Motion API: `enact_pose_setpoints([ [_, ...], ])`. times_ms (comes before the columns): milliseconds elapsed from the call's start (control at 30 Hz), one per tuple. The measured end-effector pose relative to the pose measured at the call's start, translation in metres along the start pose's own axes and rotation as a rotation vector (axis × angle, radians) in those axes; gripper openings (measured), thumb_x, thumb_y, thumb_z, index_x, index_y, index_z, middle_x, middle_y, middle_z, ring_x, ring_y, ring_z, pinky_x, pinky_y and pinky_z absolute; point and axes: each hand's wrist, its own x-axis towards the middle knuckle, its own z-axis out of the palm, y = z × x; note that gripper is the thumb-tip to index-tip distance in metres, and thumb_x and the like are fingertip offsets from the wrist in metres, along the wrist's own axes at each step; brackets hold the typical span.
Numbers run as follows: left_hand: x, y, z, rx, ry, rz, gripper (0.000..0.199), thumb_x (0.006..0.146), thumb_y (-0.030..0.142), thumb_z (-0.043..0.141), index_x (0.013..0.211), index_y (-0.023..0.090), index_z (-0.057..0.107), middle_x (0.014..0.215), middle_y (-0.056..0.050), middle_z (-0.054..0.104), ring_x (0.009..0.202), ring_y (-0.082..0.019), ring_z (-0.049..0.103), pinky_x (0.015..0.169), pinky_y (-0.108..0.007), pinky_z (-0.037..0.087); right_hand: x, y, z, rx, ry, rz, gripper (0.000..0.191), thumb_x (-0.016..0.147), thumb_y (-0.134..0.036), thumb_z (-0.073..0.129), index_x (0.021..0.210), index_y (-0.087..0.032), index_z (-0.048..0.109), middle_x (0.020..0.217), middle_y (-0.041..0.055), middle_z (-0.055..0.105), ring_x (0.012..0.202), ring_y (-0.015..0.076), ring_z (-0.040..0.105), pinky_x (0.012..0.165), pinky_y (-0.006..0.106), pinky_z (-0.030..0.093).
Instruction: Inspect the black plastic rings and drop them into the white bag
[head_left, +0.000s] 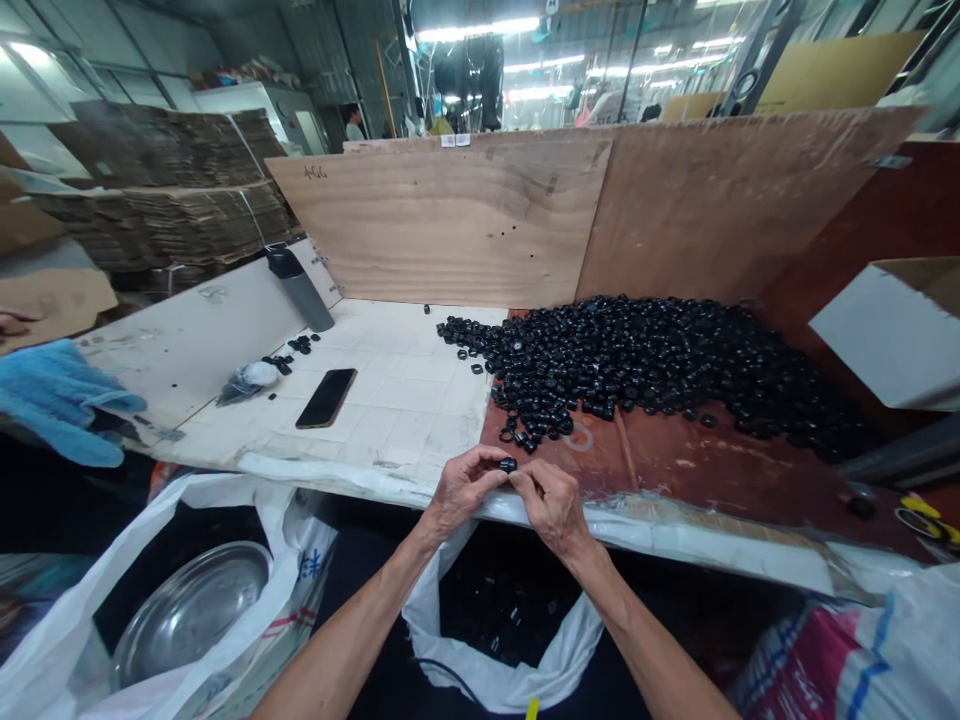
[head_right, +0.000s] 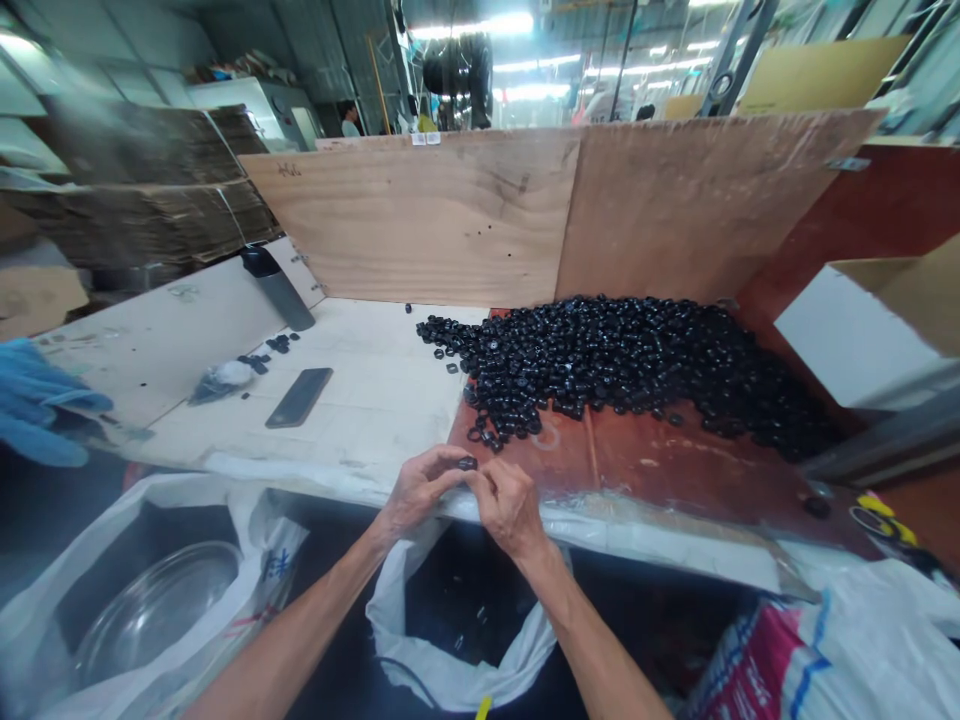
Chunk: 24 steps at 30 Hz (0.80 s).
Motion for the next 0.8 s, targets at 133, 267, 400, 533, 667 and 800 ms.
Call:
enact_pose_setpoints([
  [133, 0.0000, 0.0006, -0.0004, 0.013, 0.008, -0.006, 0.024, 0.082, 0.028, 0.072, 0.101, 0.014, 0.067, 0.098, -0.007, 0.071, 0.090, -0.019, 0.067, 0.085, -0.030, 0.053, -0.0002, -0.0017, -0.0025, -0.010, 0.011, 0.001, 0.025, 0.092, -0.033, 0.057, 0.072, -0.018, 0.061, 0.063, -0.0001, 0.055, 0.058, 0.0132, 0.048, 0.065, 0.028, 0.038],
  [267, -0.0002, 0.0059, 0.0005, 0.038, -0.016, 0.003, 0.023, 0.082, 0.029, 0.071, 0.099, 0.013, 0.068, 0.095, -0.008, 0.071, 0.089, -0.020, 0.066, 0.086, -0.032, 0.053, 0.0011, -0.0029, -0.0040, 0.041, 0.035, 0.058, 0.019, 0.091, -0.032, 0.059, 0.077, -0.019, 0.061, 0.063, -0.0006, 0.057, 0.060, 0.0143, 0.051, 0.065, 0.028, 0.040],
  [400, 0.0003, 0.0076, 0.0005, 0.032, -0.010, 0.053, 0.018, 0.083, 0.030, 0.070, 0.090, 0.013, 0.068, 0.096, -0.008, 0.068, 0.089, -0.019, 0.065, 0.084, -0.031, 0.054, 0.0002, -0.0025, -0.0026, 0.084, 0.030, 0.081, 0.013, 0.089, -0.030, 0.061, 0.081, -0.019, 0.059, 0.069, 0.0000, 0.058, 0.063, 0.0152, 0.053, 0.066, 0.028, 0.043],
  [533, 0.0007, 0.0029, -0.0012, -0.042, 0.000, 0.016, 0.024, 0.082, 0.030, 0.071, 0.100, 0.015, 0.064, 0.097, -0.007, 0.066, 0.089, -0.018, 0.065, 0.083, -0.030, 0.054, -0.0022, 0.0003, 0.0015, 0.189, 0.016, 0.062, 0.007, 0.089, -0.025, 0.059, 0.093, -0.020, 0.059, 0.080, 0.0023, 0.061, 0.072, 0.0164, 0.059, 0.068, 0.027, 0.047],
  [667, -0.0001, 0.0032, -0.0011, -0.036, -0.027, -0.007, 0.034, 0.083, 0.028, 0.070, 0.113, 0.017, 0.061, 0.099, -0.007, 0.067, 0.090, -0.019, 0.066, 0.084, -0.031, 0.054, -0.0028, 0.0032, 0.0041, 0.210, 0.070, 0.053, 0.012, 0.090, -0.024, 0.058, 0.101, -0.020, 0.061, 0.083, 0.0025, 0.063, 0.074, 0.0163, 0.061, 0.071, 0.027, 0.048],
  [800, -0.0010, 0.0067, 0.0004, 0.068, -0.063, 0.039, 0.021, 0.084, 0.029, 0.068, 0.099, 0.015, 0.066, 0.097, -0.007, 0.067, 0.091, -0.019, 0.065, 0.085, -0.031, 0.054, -0.0020, 0.0022, 0.0030, 0.087, 0.081, 0.049, 0.022, 0.095, -0.025, 0.050, 0.078, -0.020, 0.063, 0.071, 0.0023, 0.064, 0.070, 0.0169, 0.061, 0.070, 0.028, 0.045],
])
